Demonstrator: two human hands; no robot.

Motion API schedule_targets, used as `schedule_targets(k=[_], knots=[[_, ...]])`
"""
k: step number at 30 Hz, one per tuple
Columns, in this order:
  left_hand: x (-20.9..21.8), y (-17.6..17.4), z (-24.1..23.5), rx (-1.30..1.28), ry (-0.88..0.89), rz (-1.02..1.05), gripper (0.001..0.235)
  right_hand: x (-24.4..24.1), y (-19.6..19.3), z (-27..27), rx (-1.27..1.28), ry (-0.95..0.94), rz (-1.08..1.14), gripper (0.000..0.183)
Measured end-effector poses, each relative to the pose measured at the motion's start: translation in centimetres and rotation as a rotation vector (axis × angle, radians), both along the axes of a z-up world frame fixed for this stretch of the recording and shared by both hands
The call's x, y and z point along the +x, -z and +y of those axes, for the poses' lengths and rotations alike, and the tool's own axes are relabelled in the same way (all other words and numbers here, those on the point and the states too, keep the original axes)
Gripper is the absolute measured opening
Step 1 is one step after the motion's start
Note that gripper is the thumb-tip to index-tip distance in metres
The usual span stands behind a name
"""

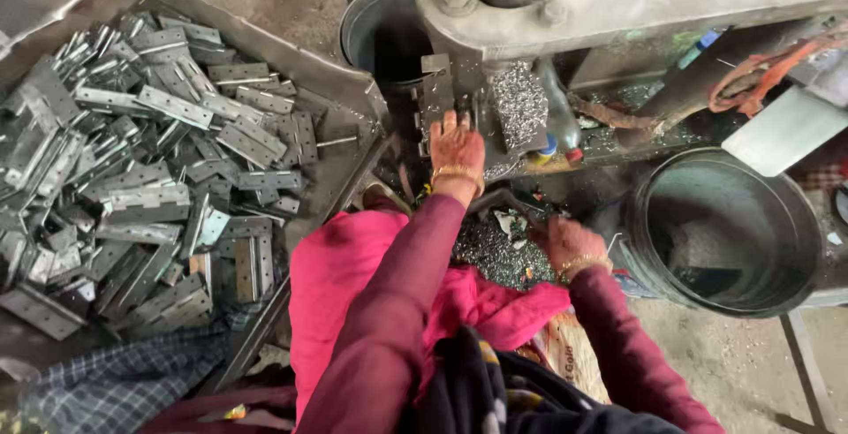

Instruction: The person picks up metal hinge components from a large bin and places them one at a time into a stamping or punching machine, while using a small tool to clear metal shavings from the work area.

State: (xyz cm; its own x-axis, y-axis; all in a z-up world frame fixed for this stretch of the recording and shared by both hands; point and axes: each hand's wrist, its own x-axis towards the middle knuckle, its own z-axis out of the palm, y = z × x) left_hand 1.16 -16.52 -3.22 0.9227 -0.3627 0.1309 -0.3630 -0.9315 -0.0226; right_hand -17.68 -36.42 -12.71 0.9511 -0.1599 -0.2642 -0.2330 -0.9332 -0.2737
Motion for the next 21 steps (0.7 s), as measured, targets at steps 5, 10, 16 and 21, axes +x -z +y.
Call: schedule_targets(k=[5,10,16,21], knots=[[-0.3,-0.3,-0.7,-0.087,-0.054,-0.089,0.03,-1.0,2.1,2.1,0.068,0.14,0.166,0.059],[0.5,-0.6,-0.3,0.061,0.02,-0.01,0.031,-0.7,3.0,0.2,0.141,0.103,0.083,0.06],[2.8,0.7,-1.0,0.018,-0.065,-0.004,0.033,-0.9,2.1,1.7,0.06,0.143,0.064,0.06],[1.2,1.4,0.3,-0.032,-0.107,-0.117,0.042,-0.3,3.9,1.2,0.239,0.111,0.049,0.06]])
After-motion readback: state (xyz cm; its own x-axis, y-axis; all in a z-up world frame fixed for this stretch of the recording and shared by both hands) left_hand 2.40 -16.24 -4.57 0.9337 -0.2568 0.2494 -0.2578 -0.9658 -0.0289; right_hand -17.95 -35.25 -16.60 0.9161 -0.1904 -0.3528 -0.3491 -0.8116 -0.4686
